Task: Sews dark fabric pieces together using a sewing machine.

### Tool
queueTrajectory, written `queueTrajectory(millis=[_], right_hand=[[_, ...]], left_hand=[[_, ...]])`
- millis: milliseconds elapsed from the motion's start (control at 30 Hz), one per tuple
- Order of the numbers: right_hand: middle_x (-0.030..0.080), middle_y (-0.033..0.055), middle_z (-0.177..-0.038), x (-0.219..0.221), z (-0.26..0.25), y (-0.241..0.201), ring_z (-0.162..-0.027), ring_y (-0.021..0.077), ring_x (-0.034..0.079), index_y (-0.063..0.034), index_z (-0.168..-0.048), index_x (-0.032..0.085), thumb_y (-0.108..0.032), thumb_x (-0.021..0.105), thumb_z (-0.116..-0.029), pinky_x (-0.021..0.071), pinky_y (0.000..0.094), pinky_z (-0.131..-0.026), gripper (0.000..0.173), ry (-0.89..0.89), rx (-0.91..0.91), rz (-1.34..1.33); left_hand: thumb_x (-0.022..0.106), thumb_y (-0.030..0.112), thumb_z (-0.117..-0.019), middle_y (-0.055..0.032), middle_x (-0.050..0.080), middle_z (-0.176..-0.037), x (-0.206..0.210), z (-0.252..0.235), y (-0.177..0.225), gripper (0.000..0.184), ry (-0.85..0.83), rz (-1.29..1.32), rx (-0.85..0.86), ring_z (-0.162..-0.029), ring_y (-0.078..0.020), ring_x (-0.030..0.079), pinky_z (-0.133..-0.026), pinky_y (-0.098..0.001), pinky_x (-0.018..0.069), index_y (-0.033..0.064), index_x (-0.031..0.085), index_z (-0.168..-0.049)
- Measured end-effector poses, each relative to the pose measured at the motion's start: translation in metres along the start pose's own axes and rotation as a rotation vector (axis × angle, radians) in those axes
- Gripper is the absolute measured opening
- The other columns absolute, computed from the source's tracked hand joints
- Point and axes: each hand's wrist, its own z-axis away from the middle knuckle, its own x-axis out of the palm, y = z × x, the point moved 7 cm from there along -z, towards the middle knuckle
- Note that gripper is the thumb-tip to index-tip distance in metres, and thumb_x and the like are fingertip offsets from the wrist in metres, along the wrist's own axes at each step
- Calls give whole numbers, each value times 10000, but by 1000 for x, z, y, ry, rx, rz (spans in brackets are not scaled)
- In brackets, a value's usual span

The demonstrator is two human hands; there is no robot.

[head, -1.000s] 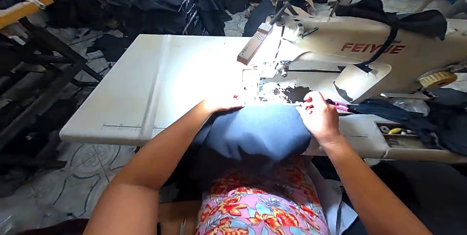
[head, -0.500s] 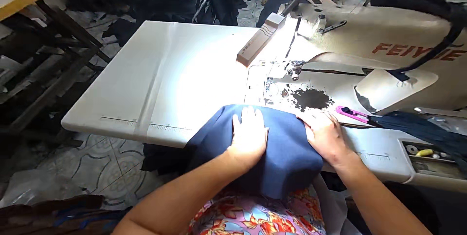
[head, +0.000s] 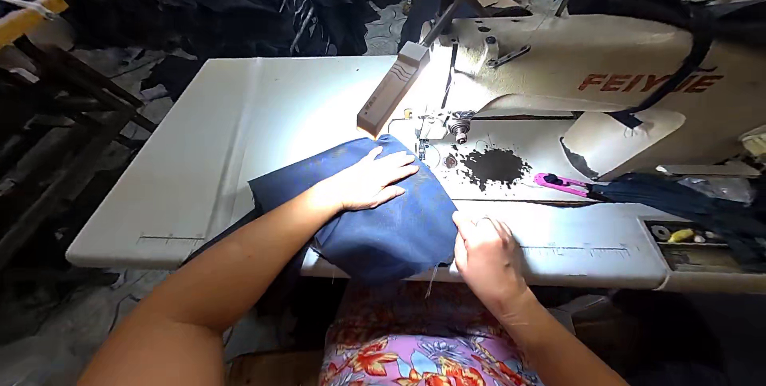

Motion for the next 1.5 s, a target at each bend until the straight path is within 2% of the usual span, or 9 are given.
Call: queueTrajectory(millis=[1000,1100,1167,1200,1233,1300,1333,1433,1500], right_hand=[[689,166,-732,10,-8,-18,-723,341,710,27,-923,771,-17,572,-847,574,447,-674,218,49,39,72],[699,201,-775,11,-6,-17,-772,382,718,40,-974,770,-19,582,-873,575,499,-695,221,-10,67,22],[709,218,-824,9,-6,-15,-822,400,722,54,-979,759,-15,604,-876,577,527,-719,198,-49,77,-39],[713,227,-856,9,-6,-14,-859,408,722,60,-973,748,-12,613,-881,574,542,-743,179,-83,82,-66],[707,227,-857,8,-8,-13,-860,407,718,61,-954,739,-5,619,-877,572,544,-736,157,-109,82,-91],[701,218,-859,8,-9,-10,-849,395,711,50,-985,746,-16,610,-897,567,541,-721,175,-158,100,-145],[704,218,-872,8,-9,-8,-852,392,709,46,-1028,753,-24,602,-907,564,540,-727,205,-175,109,-163],[721,227,-941,4,-9,-7,-887,385,714,41,-1102,757,-15,606,-922,573,532,-761,242,-183,121,-188],[726,219,-920,4,-10,-7,-877,377,718,38,-1083,763,-11,600,-920,572,527,-765,236,-165,128,-207]], left_hand=[[406,382,-1081,-93,367,-1650,-12,-18,-21,535,-123,15,50,-1550,-278,292,-1227,-651,149,137,460,-1554],[446,348,-1078,-159,533,-1514,-36,2,-12,480,14,-100,-102,-1427,-354,477,-1159,-637,314,102,552,-1475],[512,346,-1055,-201,698,-1226,-65,48,-5,475,208,-183,-388,-1124,-397,676,-935,-619,510,64,582,-1431],[540,400,-1024,-257,702,-1031,-74,82,-6,547,290,-211,-542,-905,-460,688,-732,-656,510,24,570,-1421],[577,463,-1002,-333,675,-974,-78,118,-7,650,271,-186,-738,-842,-549,671,-668,-735,483,-10,506,-1442],[696,454,-967,-404,631,-1008,-67,178,-12,752,174,43,-1133,-878,-599,636,-757,-805,438,-63,437,-1448],[718,408,-963,-362,642,-943,-55,199,-14,711,162,147,-1256,-785,-524,643,-739,-740,475,-74,464,-1419],[619,215,-1043,-214,671,-797,-39,215,-26,337,195,336,-1311,-625,-298,654,-657,-521,569,-62,595,-1233],[535,114,-1051,-275,688,-911,-58,212,-38,261,295,251,-1206,-788,-387,696,-755,-614,558,-74,629,-1205]])
